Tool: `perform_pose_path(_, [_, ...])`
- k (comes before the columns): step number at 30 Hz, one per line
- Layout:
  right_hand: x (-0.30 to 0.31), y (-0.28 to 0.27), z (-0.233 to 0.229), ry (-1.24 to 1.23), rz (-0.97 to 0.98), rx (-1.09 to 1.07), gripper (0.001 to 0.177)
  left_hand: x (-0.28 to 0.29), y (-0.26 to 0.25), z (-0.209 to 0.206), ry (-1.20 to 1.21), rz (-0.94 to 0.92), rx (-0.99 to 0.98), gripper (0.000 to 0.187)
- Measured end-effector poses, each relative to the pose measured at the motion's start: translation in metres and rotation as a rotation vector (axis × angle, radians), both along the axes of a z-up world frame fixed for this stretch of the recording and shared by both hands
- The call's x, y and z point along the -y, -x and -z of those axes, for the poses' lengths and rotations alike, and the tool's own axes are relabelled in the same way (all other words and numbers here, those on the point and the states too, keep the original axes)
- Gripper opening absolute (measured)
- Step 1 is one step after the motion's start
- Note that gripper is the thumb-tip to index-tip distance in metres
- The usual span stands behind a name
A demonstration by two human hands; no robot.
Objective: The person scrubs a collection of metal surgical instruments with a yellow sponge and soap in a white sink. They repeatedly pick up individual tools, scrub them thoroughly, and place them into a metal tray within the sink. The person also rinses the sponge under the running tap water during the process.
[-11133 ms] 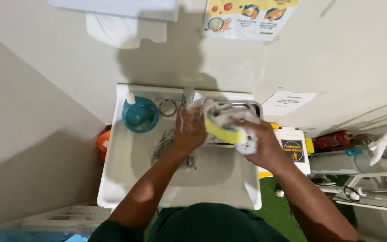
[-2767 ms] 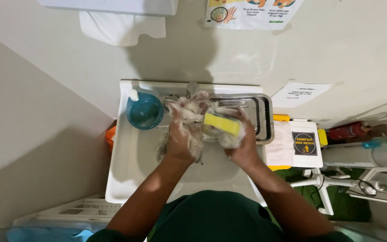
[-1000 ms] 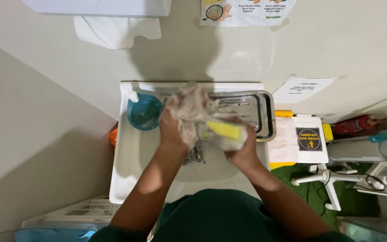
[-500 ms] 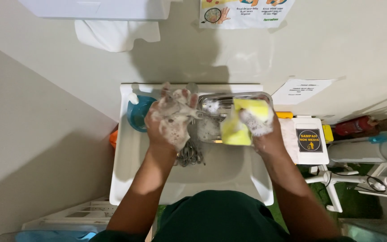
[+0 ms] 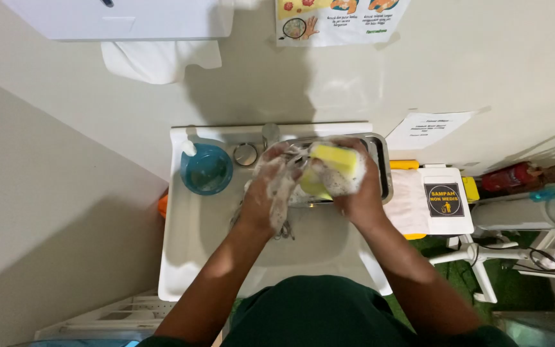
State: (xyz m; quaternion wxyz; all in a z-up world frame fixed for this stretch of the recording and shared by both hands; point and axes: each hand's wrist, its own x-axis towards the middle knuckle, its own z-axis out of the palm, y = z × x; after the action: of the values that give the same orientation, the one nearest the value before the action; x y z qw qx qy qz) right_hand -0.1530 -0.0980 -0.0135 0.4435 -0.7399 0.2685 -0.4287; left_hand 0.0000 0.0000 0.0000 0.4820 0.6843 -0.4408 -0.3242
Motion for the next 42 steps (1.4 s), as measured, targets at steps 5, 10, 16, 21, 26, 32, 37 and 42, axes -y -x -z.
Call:
perform_pose_path(5, [0.007, -0.001, 0.011, -0.059, -0.222, 0.013, 0.055, 0.010, -0.008, 0.027, 0.404, -0.015, -1.348, 0.039])
perform_pose_path(10, [0.003, -0.008, 0.003, 0.047, -0.189, -0.081, 0.053, 0.015, -0.009, 0.033, 0.404, -0.129, -1.120, 0.027])
perform_pose_path(16, [0.000, -0.008, -0.001, 0.053, -0.140, -0.127, 0.048, 0.023, -0.024, 0.014, 0.569, -0.342, -1.312, 0.032])
perform_pose_path(21, [0.004, -0.001, 0.006, -0.104, 0.012, -0.235, 0.031, 0.017, -0.046, 0.050, 0.814, -0.052, -1.153, 0.074])
perform_pose_path(26, [0.010, 0.006, 0.025, 0.017, -0.036, -0.145, 0.030, 0.001, -0.050, 0.177, 0.127, -0.179, -0.196, 0.061])
perform_pose_path(32, [0.001, 0.017, -0.012, -0.458, 0.167, -0.172, 0.034, -0.040, -0.070, 0.214, -0.466, -0.443, -0.516, 0.062])
perform_pose_path(37, [0.009, 0.039, 0.030, -0.644, 0.240, -0.144, 0.028, -0.064, -0.104, 0.368, -0.586, -0.498, -0.612, 0.062])
perform_pose_path(42, [0.013, 0.053, 0.059, -0.734, 0.272, -0.148, 0.031, -0.060, -0.103, 0.382, -0.688, -0.410, -0.524, 0.055])
